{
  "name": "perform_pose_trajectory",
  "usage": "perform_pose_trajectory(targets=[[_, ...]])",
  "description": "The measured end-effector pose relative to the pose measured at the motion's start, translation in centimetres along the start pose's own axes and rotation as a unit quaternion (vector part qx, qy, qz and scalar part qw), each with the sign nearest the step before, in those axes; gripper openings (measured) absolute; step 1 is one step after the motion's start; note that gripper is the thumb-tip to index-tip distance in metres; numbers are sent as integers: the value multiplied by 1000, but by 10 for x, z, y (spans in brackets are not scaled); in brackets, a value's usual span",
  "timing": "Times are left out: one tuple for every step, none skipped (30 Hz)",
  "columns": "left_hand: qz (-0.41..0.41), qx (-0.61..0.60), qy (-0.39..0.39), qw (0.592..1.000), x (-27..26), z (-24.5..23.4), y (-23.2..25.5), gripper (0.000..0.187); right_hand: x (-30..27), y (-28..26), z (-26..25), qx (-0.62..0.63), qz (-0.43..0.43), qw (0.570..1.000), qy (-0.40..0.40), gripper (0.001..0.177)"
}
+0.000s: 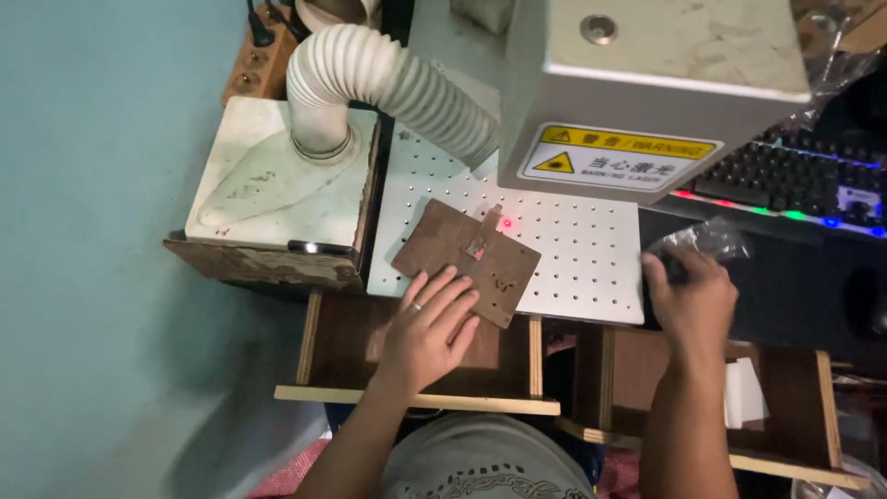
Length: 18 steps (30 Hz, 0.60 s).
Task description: Organizing and bagging small metal rings at a workstation equipped with a laser marking machine.
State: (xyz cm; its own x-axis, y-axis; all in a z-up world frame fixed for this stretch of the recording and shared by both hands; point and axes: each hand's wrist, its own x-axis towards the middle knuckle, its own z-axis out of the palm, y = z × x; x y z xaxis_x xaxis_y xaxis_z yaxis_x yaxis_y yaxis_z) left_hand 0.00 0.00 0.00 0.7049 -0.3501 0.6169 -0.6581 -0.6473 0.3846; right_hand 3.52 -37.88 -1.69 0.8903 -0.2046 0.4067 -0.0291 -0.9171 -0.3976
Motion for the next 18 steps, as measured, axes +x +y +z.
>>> perform_pose_trajectory(targets=[[-4, 1, -1, 1000, 1, -2, -2, 23, -3, 2, -5, 1, -2, 1000, -4, 31], [-3, -19, -4, 1000, 2, -5, -4, 25, -7, 5, -10, 4, -29, 999, -24, 32], [1, -39, -8, 999, 3, -6, -7, 27, -11, 9, -16, 7, -55, 998, -43, 33], [-1, -40, -10, 999, 1, -6, -5, 27, -16, 5, -20, 7, -54, 998, -45, 33], [-8, -50, -9, 999, 0, -4, -4, 28, -20, 2, -26, -10, -48, 996, -75, 39], [-16, -60, -9, 998, -1, -4, -3, 29, -25, -1, -31, -26, -41, 993, -106, 46], [-16, -60, -10, 998, -3, -4, -1, 29, -29, -3, -39, -26, -40, 993, -106, 46], [-4, -66, 27, 997, -5, -4, 1, 28, -34, -6, -46, -19, -41, 989, -139, 51], [8, -71, 64, 995, -6, -4, 2, 28, -37, -8, -53, -12, -43, 984, -170, 56], [10, -71, 65, 995, -6, -4, 11, 28, -43, -4, -58, -12, -43, 985, -169, 56], [17, -80, 107, 991, -5, -5, 18, 25, -48, -1, -61, -48, -83, 981, -171, 65], [25, -90, 149, 984, -5, -6, 24, 21, -53, 1, -64, -83, -123, 974, -173, 74], [26, -88, 151, 984, -4, -2, 35, 21, -57, 14, -60, -82, -125, 974, -170, 74], [40, -143, 186, 971, -2, 2, 46, 16, -60, 27, -56, -55, -148, 980, -123, 44], [50, -200, 219, 954, -3, 7, 59, 14, -67, 41, -53, -30, -169, 982, -79, 25], [49, -200, 220, 954, 0, 4, 68, 14, -73, 35, -65, -30, -170, 982, -80, 25], [35, -242, 202, 948, 4, 2, 78, 15, -77, 30, -78, 47, -70, 995, -53, 12], [22, -284, 184, 941, 8, 0, 88, 18, -82, 24, -90, 123, 31, 992, -25, 4]])
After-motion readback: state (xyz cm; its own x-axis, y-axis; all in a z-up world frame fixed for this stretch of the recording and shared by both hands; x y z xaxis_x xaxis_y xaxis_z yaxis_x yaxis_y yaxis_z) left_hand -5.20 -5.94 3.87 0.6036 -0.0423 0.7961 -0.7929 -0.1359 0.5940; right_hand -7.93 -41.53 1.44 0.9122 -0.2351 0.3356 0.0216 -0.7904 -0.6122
